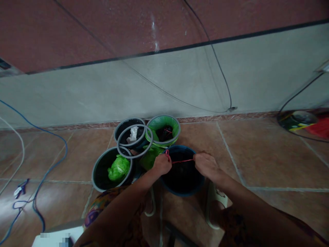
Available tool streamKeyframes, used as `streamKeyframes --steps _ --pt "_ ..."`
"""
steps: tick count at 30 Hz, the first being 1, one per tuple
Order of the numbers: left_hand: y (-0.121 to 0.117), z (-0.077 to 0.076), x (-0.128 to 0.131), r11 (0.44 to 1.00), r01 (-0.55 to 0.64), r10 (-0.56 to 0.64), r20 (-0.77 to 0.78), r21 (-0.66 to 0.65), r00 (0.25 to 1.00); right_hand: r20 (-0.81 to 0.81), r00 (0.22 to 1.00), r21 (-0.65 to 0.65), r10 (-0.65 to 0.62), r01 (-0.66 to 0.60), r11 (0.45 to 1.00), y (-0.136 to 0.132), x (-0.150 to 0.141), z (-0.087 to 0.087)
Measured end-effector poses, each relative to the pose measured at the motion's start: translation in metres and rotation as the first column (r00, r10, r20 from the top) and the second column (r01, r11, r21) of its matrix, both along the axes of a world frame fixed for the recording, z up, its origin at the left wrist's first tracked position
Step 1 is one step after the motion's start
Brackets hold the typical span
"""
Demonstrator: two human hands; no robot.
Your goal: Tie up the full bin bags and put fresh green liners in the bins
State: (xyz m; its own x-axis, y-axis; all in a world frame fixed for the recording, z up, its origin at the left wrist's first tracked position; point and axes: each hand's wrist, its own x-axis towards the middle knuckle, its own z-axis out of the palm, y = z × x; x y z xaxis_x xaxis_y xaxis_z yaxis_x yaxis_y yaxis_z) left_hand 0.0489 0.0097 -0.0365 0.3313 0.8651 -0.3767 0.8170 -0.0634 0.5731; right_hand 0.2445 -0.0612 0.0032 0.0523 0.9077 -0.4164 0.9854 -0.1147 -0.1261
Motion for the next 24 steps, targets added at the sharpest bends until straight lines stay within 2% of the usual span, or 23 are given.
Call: streamKeyframes --steps 2,5,7,8,10,12,14,15,17,20,22,24 --pt "0.003 0.001 -0.002 0.999 0.03 -0.032 -0.058 -0.036 0.998 -0.024 0.999 -0.021 -0.021 0.021 1.0 0.002 0.002 -0.003" --pt "0.006 0.006 -0.002 0.991 0.08 -0.083 -0.019 -0.104 0.996 -0.074 0.997 -0.012 -0.019 0.018 1.0 0.007 0.004 -0.006" --pt "0.007 0.009 0.001 0.981 0.036 -0.018 0.095 -0.19 0.995 -0.097 0.995 0.012 0.009 -0.008 1.0 0.009 0.005 -0.007" --pt "0.007 0.011 0.002 0.965 -0.008 0.057 0.179 -0.264 0.982 -0.114 0.993 0.026 0.022 -0.019 0.999 0.01 0.005 -0.006" --pt "0.006 0.012 0.006 0.888 -0.078 0.259 0.351 -0.454 0.9 -0.161 0.986 0.042 0.038 -0.031 0.999 0.011 0.006 -0.005" --pt "0.003 0.011 0.009 0.78 -0.063 0.423 0.451 -0.622 0.785 -0.23 0.972 0.039 0.048 -0.04 0.998 0.011 0.005 -0.003" --pt "0.001 0.009 0.01 0.702 -0.022 0.51 0.482 -0.712 0.712 -0.319 0.946 0.013 0.051 -0.049 0.999 0.009 0.004 0.0" --pt "0.0 0.008 0.011 0.684 -0.013 0.534 0.488 -0.73 0.69 -0.367 0.929 -0.002 0.049 -0.054 0.999 0.009 0.003 0.001" --pt "-0.002 0.005 0.012 0.699 -0.019 0.54 0.511 -0.715 0.669 -0.463 0.884 -0.013 0.06 -0.075 0.997 0.008 0.0 0.004" --pt "-0.003 0.003 0.011 0.773 0.008 0.447 0.554 -0.634 0.702 -0.566 0.818 0.042 0.1 -0.093 0.995 0.007 -0.005 0.006" --pt "-0.003 0.003 0.01 0.819 0.094 0.311 0.576 -0.565 0.756 -0.607 0.787 0.099 0.108 -0.06 0.993 0.008 -0.007 0.006" --pt "-0.003 0.004 0.009 0.845 0.232 0.115 0.588 -0.482 0.801 -0.644 0.758 0.149 0.107 -0.013 0.989 0.01 -0.008 0.004"
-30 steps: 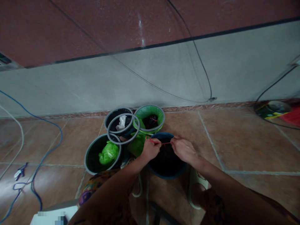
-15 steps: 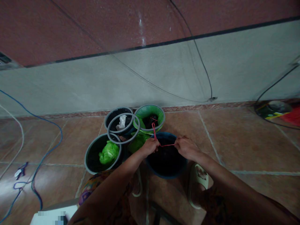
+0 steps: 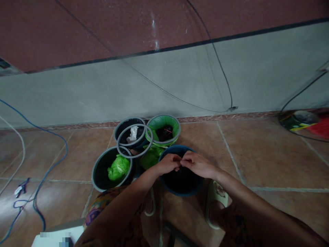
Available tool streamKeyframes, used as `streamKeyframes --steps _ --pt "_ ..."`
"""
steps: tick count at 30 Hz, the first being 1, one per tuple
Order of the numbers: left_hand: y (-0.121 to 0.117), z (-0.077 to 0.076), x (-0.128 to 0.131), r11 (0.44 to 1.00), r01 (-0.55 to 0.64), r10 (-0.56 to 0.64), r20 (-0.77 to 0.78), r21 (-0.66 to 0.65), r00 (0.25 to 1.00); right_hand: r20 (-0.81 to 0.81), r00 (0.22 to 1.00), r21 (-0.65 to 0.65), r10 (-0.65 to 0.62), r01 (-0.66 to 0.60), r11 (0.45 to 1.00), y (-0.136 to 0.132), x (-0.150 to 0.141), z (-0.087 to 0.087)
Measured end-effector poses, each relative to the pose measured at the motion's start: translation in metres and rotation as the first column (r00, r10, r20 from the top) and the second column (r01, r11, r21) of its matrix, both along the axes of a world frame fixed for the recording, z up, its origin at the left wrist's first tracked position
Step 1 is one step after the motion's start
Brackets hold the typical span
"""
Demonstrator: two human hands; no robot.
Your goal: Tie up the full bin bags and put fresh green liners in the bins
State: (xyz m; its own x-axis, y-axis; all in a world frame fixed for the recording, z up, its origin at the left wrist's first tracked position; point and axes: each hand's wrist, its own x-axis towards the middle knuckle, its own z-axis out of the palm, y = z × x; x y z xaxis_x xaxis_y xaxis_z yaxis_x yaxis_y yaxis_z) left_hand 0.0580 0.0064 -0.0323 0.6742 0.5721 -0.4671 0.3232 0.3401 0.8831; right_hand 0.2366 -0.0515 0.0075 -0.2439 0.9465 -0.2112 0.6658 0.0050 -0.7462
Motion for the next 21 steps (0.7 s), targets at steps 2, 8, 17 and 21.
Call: streamKeyframes --steps 2,8,17,21 --pt "-0.001 0.001 -0.001 0.984 0.143 -0.142 -0.015 0.106 0.99 -0.095 0.995 0.012 -0.034 0.035 0.999 0.002 -0.001 -0.002" --pt "-0.001 -0.001 0.001 0.963 0.125 -0.108 -0.084 0.237 0.991 -0.439 0.748 -0.474 -0.497 0.277 0.836 -0.003 -0.013 -0.007" --pt "-0.001 -0.007 0.004 0.981 -0.181 0.181 0.004 0.069 0.983 -0.214 0.945 -0.297 -0.246 0.177 0.938 -0.001 -0.016 -0.021" --pt "-0.002 0.003 0.002 0.938 -0.318 0.312 -0.063 -0.14 0.948 0.011 0.977 -0.236 -0.212 0.209 0.949 -0.001 -0.014 -0.012"
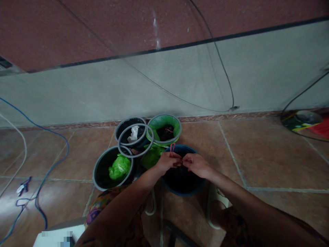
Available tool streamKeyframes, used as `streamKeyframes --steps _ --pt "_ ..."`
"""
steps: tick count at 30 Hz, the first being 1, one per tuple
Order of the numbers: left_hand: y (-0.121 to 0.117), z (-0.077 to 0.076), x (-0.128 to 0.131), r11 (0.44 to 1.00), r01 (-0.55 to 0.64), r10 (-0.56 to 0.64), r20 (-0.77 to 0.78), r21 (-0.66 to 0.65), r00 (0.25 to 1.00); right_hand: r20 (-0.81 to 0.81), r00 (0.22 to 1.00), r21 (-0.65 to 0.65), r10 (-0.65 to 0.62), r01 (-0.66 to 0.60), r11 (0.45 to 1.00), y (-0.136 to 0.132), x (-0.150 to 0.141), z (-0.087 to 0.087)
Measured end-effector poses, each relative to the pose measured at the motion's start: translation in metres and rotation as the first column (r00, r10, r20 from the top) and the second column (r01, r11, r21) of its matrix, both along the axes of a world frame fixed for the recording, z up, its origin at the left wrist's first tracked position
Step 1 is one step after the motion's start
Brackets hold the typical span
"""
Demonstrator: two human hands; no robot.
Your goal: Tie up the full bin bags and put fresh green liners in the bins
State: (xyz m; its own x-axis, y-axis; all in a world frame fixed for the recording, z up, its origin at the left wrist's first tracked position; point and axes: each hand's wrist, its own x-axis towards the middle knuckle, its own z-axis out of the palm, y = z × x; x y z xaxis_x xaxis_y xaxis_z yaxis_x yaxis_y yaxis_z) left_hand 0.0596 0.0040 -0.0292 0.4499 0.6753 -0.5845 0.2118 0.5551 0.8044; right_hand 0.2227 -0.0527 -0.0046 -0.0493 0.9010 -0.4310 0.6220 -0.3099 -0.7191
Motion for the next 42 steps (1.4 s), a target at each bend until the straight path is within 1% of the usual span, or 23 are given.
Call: streamKeyframes --steps 2,3,4,6,7,9,11,12,14,16,19,23,27,31,34,37,40,42 --pt "0.0 0.002 -0.002 0.997 -0.039 0.039 -0.003 -0.06 0.999 0.03 0.999 -0.036 0.044 -0.043 0.998 -0.002 0.0 0.007" --pt "0.0 0.002 -0.002 0.998 -0.044 0.044 -0.002 -0.053 0.999 0.038 0.997 -0.05 0.069 -0.067 0.996 -0.003 0.0 0.01" --pt "0.0 0.001 -0.002 0.999 -0.038 0.038 -0.004 -0.02 0.999 0.053 0.995 -0.055 0.088 -0.085 0.995 -0.003 0.0 0.012" --pt "0.0 -0.002 -0.002 0.994 0.005 -0.002 -0.03 0.109 1.0 0.106 0.987 -0.04 0.122 -0.118 0.992 -0.003 0.0 0.014" --pt "-0.001 -0.003 -0.001 0.981 0.043 -0.032 -0.058 0.191 0.998 0.137 0.981 -0.031 0.136 -0.133 0.991 -0.003 0.001 0.013" --pt "-0.001 -0.004 0.0 0.932 0.136 -0.095 -0.136 0.337 0.986 0.196 0.97 -0.029 0.144 -0.141 0.99 -0.002 0.003 0.01" --pt "0.0 -0.004 0.001 0.875 0.22 -0.147 -0.197 0.43 0.969 0.221 0.967 -0.009 0.128 -0.13 0.992 -0.001 0.004 0.007" --pt "-0.001 -0.004 0.002 0.852 0.243 -0.161 -0.208 0.463 0.965 0.214 0.97 0.008 0.118 -0.123 0.992 -0.001 0.004 0.006" --pt "-0.001 -0.006 0.002 0.824 0.237 -0.162 -0.188 0.514 0.969 0.164 0.98 0.041 0.116 -0.124 0.991 0.0 0.003 0.004" --pt "-0.003 -0.01 0.003 0.808 0.189 -0.134 -0.139 0.558 0.981 0.088 0.988 0.056 0.125 -0.13 0.99 0.0 0.001 0.002" --pt "-0.008 -0.017 0.004 0.789 0.116 -0.073 -0.096 0.604 0.993 -0.01 0.996 0.054 0.092 -0.091 0.994 0.0 -0.001 -0.004" --pt "-0.015 -0.022 0.005 0.765 0.082 -0.027 -0.095 0.639 0.995 -0.106 0.994 0.032 0.018 -0.015 0.999 0.001 0.0 -0.012" --pt "-0.018 -0.019 0.007 0.802 0.058 -0.007 -0.088 0.595 0.996 -0.176 0.984 -0.017 -0.038 0.036 0.999 0.0 0.0 -0.015" --pt "-0.014 -0.014 0.006 0.815 0.101 -0.014 -0.154 0.571 0.988 -0.215 0.973 -0.067 -0.082 0.07 0.995 0.0 -0.001 -0.015" --pt "-0.01 -0.013 0.005 0.816 0.14 -0.05 -0.173 0.561 0.984 -0.137 0.989 -0.034 -0.049 0.045 0.998 0.0 -0.001 -0.013" --pt "-0.009 -0.017 0.004 0.814 0.178 -0.078 -0.2 0.553 0.977 0.059 0.998 0.025 0.037 -0.038 0.999 0.001 -0.002 -0.009" --pt "-0.01 -0.021 0.001 0.79 0.244 -0.104 -0.27 0.562 0.957 0.29 0.953 0.06 0.09 -0.112 0.992 -0.001 -0.004 -0.004" --pt "-0.01 -0.021 -0.002 0.746 0.324 -0.124 -0.356 0.582 0.926 0.407 0.907 0.063 0.104 -0.142 0.988 -0.002 -0.004 -0.002"
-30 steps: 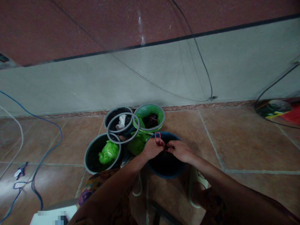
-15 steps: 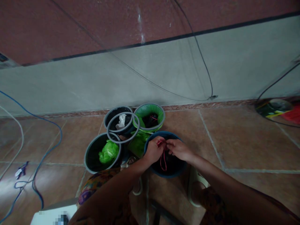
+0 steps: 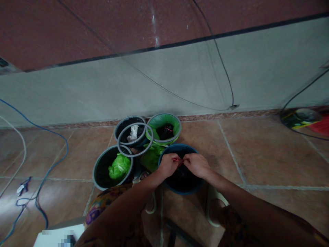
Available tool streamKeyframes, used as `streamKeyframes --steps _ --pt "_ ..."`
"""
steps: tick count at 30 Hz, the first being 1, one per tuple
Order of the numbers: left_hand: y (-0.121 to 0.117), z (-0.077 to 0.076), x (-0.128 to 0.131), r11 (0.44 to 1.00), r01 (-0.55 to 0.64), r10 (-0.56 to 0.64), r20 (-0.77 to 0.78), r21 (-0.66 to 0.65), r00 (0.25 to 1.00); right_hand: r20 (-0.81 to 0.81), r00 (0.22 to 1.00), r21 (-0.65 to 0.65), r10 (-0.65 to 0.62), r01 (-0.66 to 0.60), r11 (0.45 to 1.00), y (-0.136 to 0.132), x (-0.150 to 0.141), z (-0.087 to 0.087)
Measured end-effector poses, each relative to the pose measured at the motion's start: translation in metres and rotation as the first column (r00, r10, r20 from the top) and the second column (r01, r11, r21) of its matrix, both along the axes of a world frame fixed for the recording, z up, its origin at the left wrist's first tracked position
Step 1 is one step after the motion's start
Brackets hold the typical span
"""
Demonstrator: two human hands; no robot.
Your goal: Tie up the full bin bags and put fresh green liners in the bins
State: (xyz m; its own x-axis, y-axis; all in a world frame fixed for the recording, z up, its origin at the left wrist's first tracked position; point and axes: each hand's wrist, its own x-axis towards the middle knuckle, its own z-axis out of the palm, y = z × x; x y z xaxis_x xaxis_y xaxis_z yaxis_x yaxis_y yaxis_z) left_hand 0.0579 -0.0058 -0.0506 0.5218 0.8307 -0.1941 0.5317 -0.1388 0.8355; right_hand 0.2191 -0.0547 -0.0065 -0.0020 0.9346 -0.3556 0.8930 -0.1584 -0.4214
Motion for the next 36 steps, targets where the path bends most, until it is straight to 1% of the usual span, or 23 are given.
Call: streamKeyframes --steps 2,4,6,8,10,14,16,17,19,21,24,26,29,31,33,36 --pt "0.002 0.003 -0.004 0.995 0.062 -0.052 -0.124 0.078 0.991 0.087 0.996 -0.005 0.003 -0.003 1.0 -0.001 0.002 -0.001" --pt "0.004 0.007 -0.007 0.982 0.14 -0.101 -0.276 0.127 0.956 0.145 0.989 -0.04 0.002 0.004 0.999 -0.002 0.006 -0.004" --pt "0.007 0.013 -0.008 0.972 0.205 -0.14 -0.418 0.115 0.897 0.177 0.984 -0.089 0.011 0.005 0.996 -0.002 0.009 -0.009" --pt "0.007 0.017 -0.009 0.97 0.228 -0.156 -0.52 0.078 0.84 0.183 0.983 -0.122 0.035 -0.013 0.992 -0.002 0.011 -0.014" --pt "0.007 0.019 -0.008 0.972 0.229 -0.158 -0.565 0.056 0.81 0.168 0.984 -0.131 0.052 -0.03 0.991 -0.002 0.011 -0.018" --pt "0.004 0.018 -0.009 0.974 0.211 -0.121 -0.601 0.081 0.79 0.138 0.99 -0.119 0.024 -0.007 0.993 -0.003 0.011 -0.019" --pt "0.002 0.015 -0.01 0.98 0.196 -0.125 -0.644 0.039 0.755 0.108 0.994 -0.137 0.032 -0.017 0.99 -0.004 0.011 -0.018" --pt "0.002 0.013 -0.01 0.98 0.199 -0.15 -0.658 0.001 0.738 0.081 0.996 -0.156 0.047 -0.034 0.987 -0.005 0.01 -0.018" --pt "-0.001 0.007 -0.01 0.968 0.241 -0.232 -0.647 -0.076 0.726 0.018 0.996 -0.194 0.084 -0.079 0.978 -0.008 0.007 -0.022" --pt "-0.005 0.002 -0.008 0.948 0.296 -0.3 -0.62 -0.113 0.725 -0.038 0.992 -0.214 0.12 -0.125 0.969 -0.013 0.002 -0.03" --pt "-0.01 -0.005 -0.002 0.939 0.325 -0.326 -0.591 -0.111 0.738 -0.098 0.984 -0.208 0.151 -0.169 0.963 -0.021 -0.008 -0.047" --pt "-0.012 -0.009 0.002 0.945 0.317 -0.31 -0.539 -0.084 0.783 -0.123 0.984 -0.2 0.126 -0.149 0.968 -0.024 -0.014 -0.058" --pt "-0.014 -0.01 0.006 0.964 0.257 -0.264 -0.395 -0.072 0.88 -0.153 0.987 -0.168 0.058 -0.084 0.982 -0.023 -0.019 -0.069" --pt "-0.014 -0.008 0.008 0.977 0.185 -0.21 -0.306 -0.108 0.929 -0.189 0.981 -0.127 0.033 -0.058 0.99 -0.02 -0.019 -0.07" --pt "-0.014 -0.003 0.01 0.983 0.122 -0.153 -0.24 -0.137 0.959 -0.212 0.977 -0.079 0.025 -0.043 0.996 -0.015 -0.016 -0.067" --pt "-0.012 0.012 0.011 0.988 0.092 -0.109 -0.135 -0.127 0.985 -0.235 0.972 0.021 0.027 -0.023 1.0 -0.008 -0.009 -0.054"
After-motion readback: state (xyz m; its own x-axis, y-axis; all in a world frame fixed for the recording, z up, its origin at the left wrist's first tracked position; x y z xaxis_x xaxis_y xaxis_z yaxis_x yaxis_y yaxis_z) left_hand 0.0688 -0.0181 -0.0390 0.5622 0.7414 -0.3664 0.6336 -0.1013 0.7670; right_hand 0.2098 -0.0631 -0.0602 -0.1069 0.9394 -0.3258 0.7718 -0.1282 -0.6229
